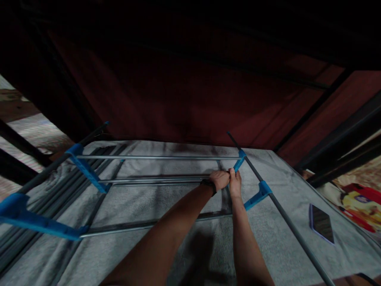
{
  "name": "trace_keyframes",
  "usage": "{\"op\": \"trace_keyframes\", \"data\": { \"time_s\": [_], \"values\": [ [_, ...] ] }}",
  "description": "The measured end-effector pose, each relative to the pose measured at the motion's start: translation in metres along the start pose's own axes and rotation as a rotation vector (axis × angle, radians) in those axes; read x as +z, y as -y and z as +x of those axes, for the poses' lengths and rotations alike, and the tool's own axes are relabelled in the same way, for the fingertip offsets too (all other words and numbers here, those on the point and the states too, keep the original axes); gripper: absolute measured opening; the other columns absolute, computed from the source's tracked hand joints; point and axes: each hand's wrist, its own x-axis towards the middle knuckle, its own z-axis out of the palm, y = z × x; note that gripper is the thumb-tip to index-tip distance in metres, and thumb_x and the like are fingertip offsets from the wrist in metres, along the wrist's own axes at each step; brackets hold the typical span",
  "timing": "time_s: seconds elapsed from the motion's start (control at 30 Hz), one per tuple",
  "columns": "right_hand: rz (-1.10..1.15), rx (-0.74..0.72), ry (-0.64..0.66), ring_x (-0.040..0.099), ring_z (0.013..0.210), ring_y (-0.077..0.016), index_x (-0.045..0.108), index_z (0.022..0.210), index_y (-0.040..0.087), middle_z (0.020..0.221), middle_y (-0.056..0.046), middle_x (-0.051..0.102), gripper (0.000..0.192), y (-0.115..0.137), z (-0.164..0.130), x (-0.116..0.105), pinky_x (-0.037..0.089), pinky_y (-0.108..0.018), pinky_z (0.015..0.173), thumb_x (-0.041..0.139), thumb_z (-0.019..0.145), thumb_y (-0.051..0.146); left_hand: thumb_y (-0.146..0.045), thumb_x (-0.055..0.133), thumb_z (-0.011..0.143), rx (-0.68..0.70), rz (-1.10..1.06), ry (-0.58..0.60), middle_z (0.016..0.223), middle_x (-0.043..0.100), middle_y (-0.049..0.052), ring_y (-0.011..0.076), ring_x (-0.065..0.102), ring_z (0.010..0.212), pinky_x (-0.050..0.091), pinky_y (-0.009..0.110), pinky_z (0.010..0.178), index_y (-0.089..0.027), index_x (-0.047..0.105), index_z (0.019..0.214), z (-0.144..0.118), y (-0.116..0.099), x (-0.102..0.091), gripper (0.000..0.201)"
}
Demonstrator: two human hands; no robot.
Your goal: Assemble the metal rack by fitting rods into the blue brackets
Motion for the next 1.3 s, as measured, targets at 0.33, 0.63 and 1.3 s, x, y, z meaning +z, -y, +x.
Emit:
{"op": "trace_keyframes", "data": {
  "time_s": [0.33,0.63,1.3],
  "values": [
    [-0.020,-0.030,-0.036,0.051,0.083,-0.0200,0.056,0.087,0.020,0.084,-0.002,0.057,0.050,-0.022,0.009,0.000,0.040,-0.036,0.081,0.046,0.085,0.069,-0.034,0.041,0.102,0.021,0.127,0.003,0.107,0.075,0.014,0.0252,0.070,0.100,0.053,0.038,0.085,-0.018,0.068,0.117,-0.002,0.003,0.003,0.034],
    [-0.024,-0.034,-0.024,0.054,0.086,-0.0213,0.059,0.090,0.019,0.088,-0.004,0.061,0.055,-0.021,0.008,-0.001,0.042,-0.037,0.083,0.045,0.085,0.071,-0.038,0.040,0.102,0.007,0.138,0.032,0.112,0.074,0.013,0.0274,0.070,0.107,0.053,0.040,0.088,-0.018,0.068,0.116,0.006,0.006,0.009,0.037],
    [-0.132,0.200,0.009,0.058,0.108,-0.0325,0.058,0.098,0.022,0.100,-0.011,0.067,0.054,-0.045,-0.015,-0.003,0.044,-0.046,0.097,0.053,0.073,0.069,-0.020,0.043,0.098,-0.034,0.201,-0.343,0.145,0.055,0.012,0.0273,0.051,0.130,0.040,0.041,0.111,-0.022,0.044,0.150,-0.136,0.043,-0.025,0.052]
  ]
}}
